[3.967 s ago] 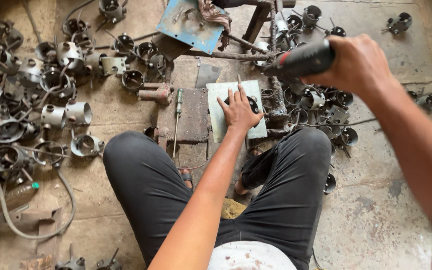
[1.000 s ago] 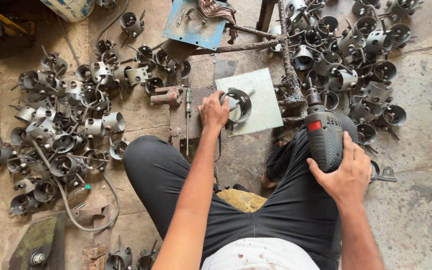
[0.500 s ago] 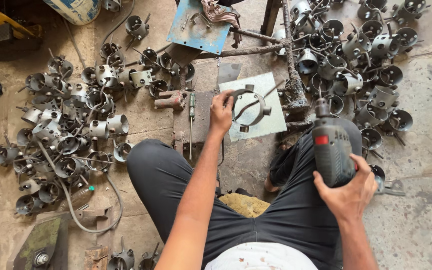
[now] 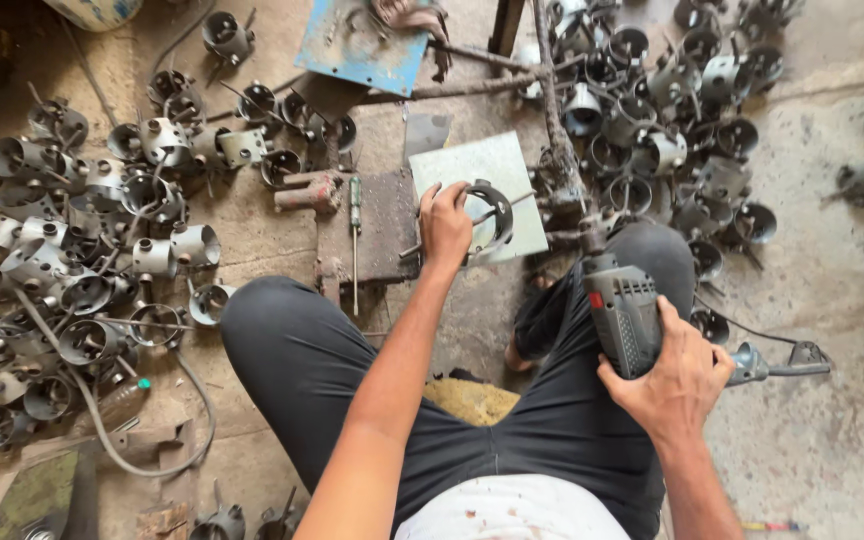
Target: The person sits on the floor and uses a cordless drill to bore holes into small metal components. They hold the parts steady with one hand while operating the drill with the other, occasionally switching to a screwdriver to adjust or inspect the pieces. The workspace is cluttered with numerous similar metal parts.
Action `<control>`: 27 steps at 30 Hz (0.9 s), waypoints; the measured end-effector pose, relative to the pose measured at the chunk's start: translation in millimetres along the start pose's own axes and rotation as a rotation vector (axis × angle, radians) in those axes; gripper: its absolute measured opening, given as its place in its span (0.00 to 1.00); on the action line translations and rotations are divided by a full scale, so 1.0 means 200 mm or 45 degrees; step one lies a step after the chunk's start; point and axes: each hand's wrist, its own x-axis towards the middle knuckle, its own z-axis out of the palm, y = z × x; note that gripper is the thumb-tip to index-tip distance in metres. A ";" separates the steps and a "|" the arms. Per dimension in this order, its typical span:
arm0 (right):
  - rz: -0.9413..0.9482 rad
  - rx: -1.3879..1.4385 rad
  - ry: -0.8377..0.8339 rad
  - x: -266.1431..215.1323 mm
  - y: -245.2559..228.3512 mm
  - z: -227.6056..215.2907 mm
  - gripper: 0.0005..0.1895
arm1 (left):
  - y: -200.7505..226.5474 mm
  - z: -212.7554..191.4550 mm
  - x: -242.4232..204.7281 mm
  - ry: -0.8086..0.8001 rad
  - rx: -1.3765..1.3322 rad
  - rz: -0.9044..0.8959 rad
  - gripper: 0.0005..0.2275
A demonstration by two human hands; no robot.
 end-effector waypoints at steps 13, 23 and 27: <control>-0.376 0.119 -0.028 0.71 -0.27 0.54 0.50 | 0.07 -0.78 0.21 0.351 -1.873 -0.449 0.07; -0.233 0.147 -0.243 0.75 -0.26 1.06 0.50 | -0.24 -1.05 0.22 0.652 -1.518 -0.211 0.04; -0.272 0.096 -0.224 0.75 -0.25 1.10 0.53 | -0.19 -1.05 0.22 0.585 -1.686 -0.006 0.06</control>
